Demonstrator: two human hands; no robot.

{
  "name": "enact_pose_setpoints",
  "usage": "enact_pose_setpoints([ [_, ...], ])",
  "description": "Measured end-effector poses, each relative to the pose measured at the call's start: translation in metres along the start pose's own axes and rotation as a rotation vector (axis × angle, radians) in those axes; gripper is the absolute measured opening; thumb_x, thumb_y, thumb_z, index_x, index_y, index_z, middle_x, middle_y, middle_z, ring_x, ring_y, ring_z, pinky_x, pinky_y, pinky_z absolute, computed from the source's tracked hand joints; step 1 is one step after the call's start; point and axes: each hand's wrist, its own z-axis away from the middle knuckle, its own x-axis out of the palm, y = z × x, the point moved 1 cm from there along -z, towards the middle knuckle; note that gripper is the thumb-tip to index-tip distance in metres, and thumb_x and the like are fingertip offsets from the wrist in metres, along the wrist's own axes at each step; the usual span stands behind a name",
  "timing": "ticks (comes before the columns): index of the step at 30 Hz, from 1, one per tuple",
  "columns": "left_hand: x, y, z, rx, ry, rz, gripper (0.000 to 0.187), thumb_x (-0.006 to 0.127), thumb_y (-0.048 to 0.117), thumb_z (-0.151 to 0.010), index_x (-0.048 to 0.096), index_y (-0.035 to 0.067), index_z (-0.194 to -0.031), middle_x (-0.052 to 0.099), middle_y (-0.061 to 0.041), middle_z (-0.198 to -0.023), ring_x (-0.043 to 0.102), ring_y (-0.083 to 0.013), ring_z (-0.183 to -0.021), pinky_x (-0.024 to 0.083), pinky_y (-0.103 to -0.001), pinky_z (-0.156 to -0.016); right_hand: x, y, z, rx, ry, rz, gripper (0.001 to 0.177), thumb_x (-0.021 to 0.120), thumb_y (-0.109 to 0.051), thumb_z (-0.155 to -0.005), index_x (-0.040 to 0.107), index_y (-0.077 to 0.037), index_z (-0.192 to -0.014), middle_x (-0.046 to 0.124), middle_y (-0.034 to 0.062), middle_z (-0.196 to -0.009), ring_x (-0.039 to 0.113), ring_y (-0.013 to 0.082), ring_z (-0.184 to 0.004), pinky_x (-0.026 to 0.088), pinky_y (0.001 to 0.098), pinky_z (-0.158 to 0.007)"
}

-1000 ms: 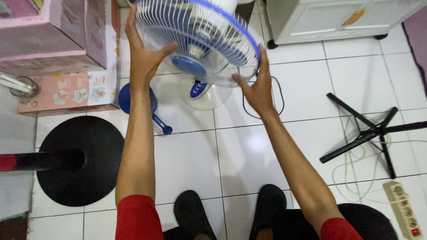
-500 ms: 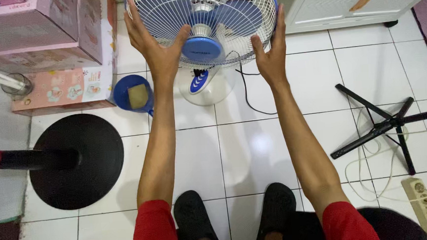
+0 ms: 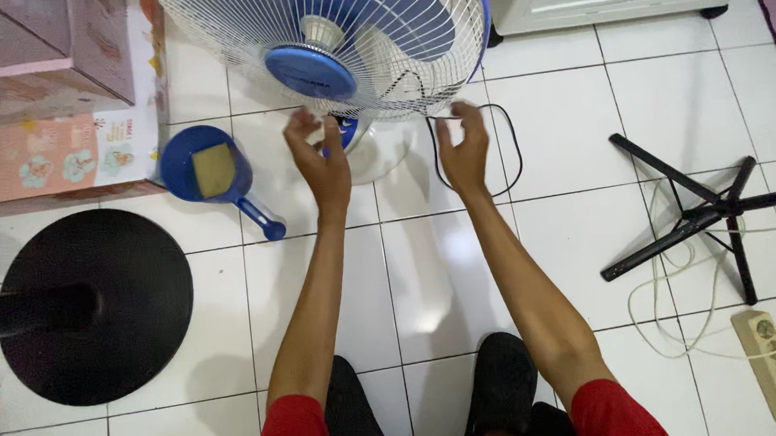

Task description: The person disassembles a small tabletop fan by removing the front grille, fan blades, and rear grille. They use a screwdriver to loosen a screw on the front grille before taking apart the components and placing them on nearby boxes.

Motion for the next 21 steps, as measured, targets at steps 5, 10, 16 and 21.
enact_pose_setpoints([
  [5, 0.007, -0.05, 0.021, -0.108, -0.197, -0.128, 0.046, 0.069, 0.027, -0.096, 0.053, 0.007, -0.135, 0.062, -0.004, -0.12, 0.061, -0.0166, -0.11, 0.051, -0.032, -0.074, 0.03, 0.087, 0.039, 0.044, -0.392, 0.468, 0.033, 0.076, -0.025, -0.09, 0.072, -0.005, -0.116, 0.066, 0.0171, -0.117, 0.06, 0.037, -0.11, 0.052, 0.0517, -0.092],
  [10, 0.01, -0.067, 0.024, -0.09, -0.297, -0.212, 0.044, 0.073, 0.024, -0.097, 0.055, 0.008, -0.133, 0.062, -0.008, -0.122, 0.059, -0.021, -0.11, 0.051, -0.036, -0.077, 0.037, 0.132, 0.074, 0.262, -0.494, 0.749, 0.046, 0.078, -0.029, -0.082, 0.065, -0.002, -0.115, 0.062, 0.02, -0.116, 0.055, 0.0388, -0.11, 0.05, 0.0559, -0.084],
  [16, 0.014, -0.075, 0.027, -0.094, -0.384, -0.251, 0.04, 0.074, 0.019, -0.093, 0.06, 0.008, -0.129, 0.061, -0.01, -0.122, 0.06, -0.022, -0.108, 0.054, -0.038, -0.076, 0.036, 0.151, 0.108, 0.179, -0.564, 0.809, 0.011, 0.066, -0.012, -0.093, 0.067, -0.006, -0.102, 0.067, 0.0136, -0.111, 0.061, 0.0354, -0.108, 0.05, 0.0529, -0.086],
  [21, 0.015, -0.067, 0.031, 0.121, -0.588, -0.25, 0.044, 0.063, 0.0, -0.093, 0.064, 0.011, -0.136, 0.062, -0.014, -0.132, 0.06, -0.0289, -0.12, 0.051, -0.038, -0.098, 0.03, 0.06, 0.083, 0.125, -0.418, 0.082, 0.01, 0.061, -0.009, -0.101, 0.06, -0.001, -0.106, 0.065, 0.0181, -0.088, 0.06, 0.033, -0.076, 0.049, 0.0433, -0.071],
])
